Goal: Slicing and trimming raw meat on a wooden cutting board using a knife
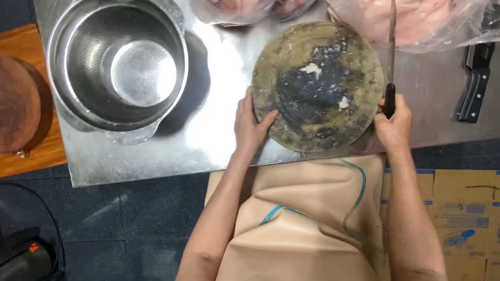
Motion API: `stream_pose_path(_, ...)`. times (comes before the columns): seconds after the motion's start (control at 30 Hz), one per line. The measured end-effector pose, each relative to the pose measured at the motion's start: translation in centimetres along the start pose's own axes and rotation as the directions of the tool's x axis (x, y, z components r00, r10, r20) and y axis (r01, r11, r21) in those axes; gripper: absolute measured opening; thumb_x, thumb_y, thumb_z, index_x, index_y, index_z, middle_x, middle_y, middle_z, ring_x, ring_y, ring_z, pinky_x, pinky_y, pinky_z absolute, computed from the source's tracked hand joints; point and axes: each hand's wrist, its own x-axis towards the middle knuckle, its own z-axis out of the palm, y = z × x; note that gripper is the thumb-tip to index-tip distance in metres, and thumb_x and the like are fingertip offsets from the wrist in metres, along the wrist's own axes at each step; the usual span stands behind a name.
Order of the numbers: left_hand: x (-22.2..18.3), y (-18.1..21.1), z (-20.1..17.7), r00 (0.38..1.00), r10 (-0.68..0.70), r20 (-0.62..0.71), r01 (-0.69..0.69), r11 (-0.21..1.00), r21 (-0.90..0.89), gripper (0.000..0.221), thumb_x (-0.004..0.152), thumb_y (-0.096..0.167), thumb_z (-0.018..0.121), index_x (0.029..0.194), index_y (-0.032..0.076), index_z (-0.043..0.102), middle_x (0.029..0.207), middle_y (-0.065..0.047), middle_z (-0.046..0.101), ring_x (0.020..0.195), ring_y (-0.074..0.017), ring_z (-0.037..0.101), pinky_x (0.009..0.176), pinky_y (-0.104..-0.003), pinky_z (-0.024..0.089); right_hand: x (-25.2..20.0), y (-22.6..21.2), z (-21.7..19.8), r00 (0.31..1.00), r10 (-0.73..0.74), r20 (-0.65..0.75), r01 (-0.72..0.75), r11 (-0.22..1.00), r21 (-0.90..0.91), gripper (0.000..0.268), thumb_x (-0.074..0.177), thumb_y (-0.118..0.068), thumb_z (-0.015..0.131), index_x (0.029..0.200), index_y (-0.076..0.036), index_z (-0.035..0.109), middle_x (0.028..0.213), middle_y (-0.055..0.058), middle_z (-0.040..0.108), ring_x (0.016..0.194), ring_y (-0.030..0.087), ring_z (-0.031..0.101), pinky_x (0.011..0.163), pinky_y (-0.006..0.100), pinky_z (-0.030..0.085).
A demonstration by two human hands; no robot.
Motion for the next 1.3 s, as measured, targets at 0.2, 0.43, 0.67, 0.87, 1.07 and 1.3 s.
stream_pose_path(0.2, 1.4, 0.0, -0.7, 0.999, -0.006, 0.044, 0.006, 1.000, 0.009, 0.103, 0.078, 0.037, 0.089, 0.160, 0.007, 0.033, 0.142, -0.026, 0.053, 0.132, -0.0493, 0.052, 0.110, -0.059, 0.041, -4.3, -2.4, 0.1, 0.998, -0.062, -0.020, 0.066, 0.947, 0.314, 0.023, 0.081, 0.013, 0.056, 0.100, 0.000, 0.059, 0.085, 0.023, 0.063, 0.083, 0.036, 0.064, 0.073, 0.045, 0.051)
stream_pose_path(0.43, 9.8, 14.4, 0.0, 0.972, 0.163, 0.167, -0.230, 0.566, 0.791, 0.064, 0.084, 0.060, 0.072, 0.142, 0.034, 0.062, 0.118, -0.001, 0.069, 0.111, -0.0308, 0.067, 0.089, -0.049, 0.051, -5.5, -0.7, -3.7, 0.987, 0.087, 0.133, -0.155, 0.718, 0.679, 0.036, 0.081, 0.019, 0.051, 0.110, 0.000, 0.059, 0.116, 0.024, 0.073, 0.109, 0.030, 0.072, 0.092, 0.040, 0.058)
stream_pose_path(0.67, 25.5, 19.2, 25.6, 0.854, 0.415, 0.314, -0.520, 0.692, 0.501, 0.034, 0.092, 0.024, 0.059, 0.122, 0.011, 0.065, 0.115, -0.015, 0.067, 0.105, -0.0376, 0.066, 0.089, -0.052, 0.051, 3.3, 5.5, -11.8, 0.872, 0.015, -0.489, -0.138, 0.966, -0.216, 0.042, 0.092, -0.019, 0.088, 0.112, 0.006, 0.059, 0.111, 0.024, 0.060, 0.096, 0.047, 0.061, 0.078, 0.057, 0.047)
stream_pose_path(0.87, 26.1, 19.0, 28.3, 0.910, 0.244, 0.337, -0.415, 0.583, 0.699, 0.037, 0.087, 0.038, 0.060, 0.113, 0.011, 0.060, 0.111, -0.014, 0.066, 0.096, -0.0386, 0.066, 0.080, -0.056, 0.051, 8.7, 10.9, -13.5, 0.905, 0.152, -0.396, -0.333, 0.834, -0.439, 0.050, 0.082, -0.040, 0.096, 0.104, -0.005, 0.069, 0.104, 0.018, 0.071, 0.095, 0.042, 0.061, 0.069, 0.057, 0.047)
stream_pose_path(1.07, 25.3, 21.6, 21.1, 0.924, 0.039, 0.380, -0.175, 0.928, 0.329, 0.050, 0.087, 0.051, 0.055, 0.119, 0.013, 0.063, 0.103, -0.010, 0.077, 0.091, -0.0273, 0.073, 0.082, -0.045, 0.058, 10.1, 17.0, -17.4, 0.903, -0.201, -0.379, -0.030, 0.852, -0.523, 0.047, 0.086, -0.032, 0.103, 0.098, 0.000, 0.071, 0.102, 0.019, 0.069, 0.084, 0.040, 0.065, 0.068, 0.050, 0.048)
stream_pose_path(1.3, 25.4, 26.1, 10.6, 0.852, 0.127, 0.508, 0.447, 0.328, -0.832, 0.024, 0.077, 0.023, 0.054, 0.071, 0.001, 0.060, 0.067, -0.013, 0.059, 0.058, -0.0263, 0.052, 0.059, -0.041, 0.045, -0.4, 12.4, -13.9, 0.879, -0.034, -0.476, 0.015, 0.999, -0.043, 0.025, 0.103, -0.009, 0.089, 0.104, 0.002, 0.067, 0.094, 0.014, 0.066, 0.082, 0.028, 0.060, 0.073, 0.047, 0.047)
